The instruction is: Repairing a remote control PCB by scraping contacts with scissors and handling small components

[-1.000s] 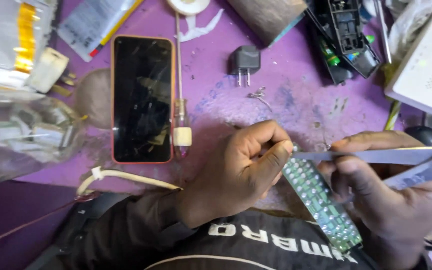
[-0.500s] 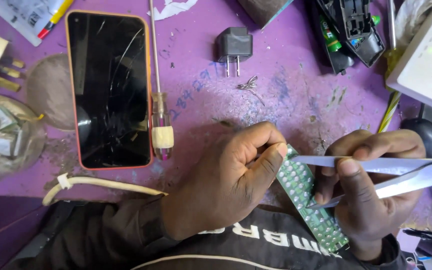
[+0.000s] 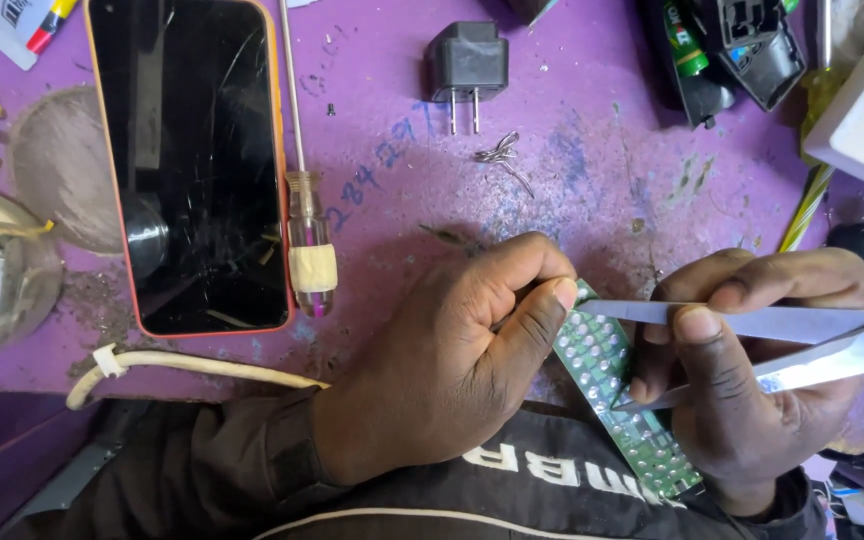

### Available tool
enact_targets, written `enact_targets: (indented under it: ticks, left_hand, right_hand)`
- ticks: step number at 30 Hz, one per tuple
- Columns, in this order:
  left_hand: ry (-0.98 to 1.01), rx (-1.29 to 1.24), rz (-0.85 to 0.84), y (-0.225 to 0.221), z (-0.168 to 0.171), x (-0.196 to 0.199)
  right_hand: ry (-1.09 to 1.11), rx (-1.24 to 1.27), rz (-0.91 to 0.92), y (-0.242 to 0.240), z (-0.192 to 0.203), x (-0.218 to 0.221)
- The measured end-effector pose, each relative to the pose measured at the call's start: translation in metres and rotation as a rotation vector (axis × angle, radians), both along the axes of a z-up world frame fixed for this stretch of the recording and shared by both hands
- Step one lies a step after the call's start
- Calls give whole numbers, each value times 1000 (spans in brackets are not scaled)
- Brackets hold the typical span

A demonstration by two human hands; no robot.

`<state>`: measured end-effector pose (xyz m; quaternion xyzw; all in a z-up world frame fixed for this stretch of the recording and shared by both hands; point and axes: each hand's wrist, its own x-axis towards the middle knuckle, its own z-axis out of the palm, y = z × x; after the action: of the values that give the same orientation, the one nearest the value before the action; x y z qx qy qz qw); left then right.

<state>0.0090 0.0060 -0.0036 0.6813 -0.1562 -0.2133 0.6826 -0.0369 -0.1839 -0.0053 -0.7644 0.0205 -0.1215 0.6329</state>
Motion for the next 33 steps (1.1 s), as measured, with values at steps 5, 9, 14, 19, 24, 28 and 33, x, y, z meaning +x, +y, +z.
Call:
enact_targets:
  ticks: [5,9,14,19,24,28,33]
  left_hand:
    - [-6,2,-4,0,-1,0]
    - [-10,-3,3,-2,-2,-1]
    - [10,-5,-8,-1,-2,-1]
    - [0,1,-8,-2,-2,-1]
    - [-2,12,0,-3,-3,-1]
    - [-8,34,3,-3,-2,-1]
    - [2,34,-5,-3,-2,-1]
  right_hand:
    - [-17,-47,-1,2,-1,0]
    - [14,6,3,1,0,0]
    - [-34,-37,31,1,-1,1]
    - [-15,3,-1,0,-2,-1]
    - [-26,-26,4,-1,-2,0]
    - [-1,-15,7,-2,-2,0]
    - [23,19,5,-2,0,-1]
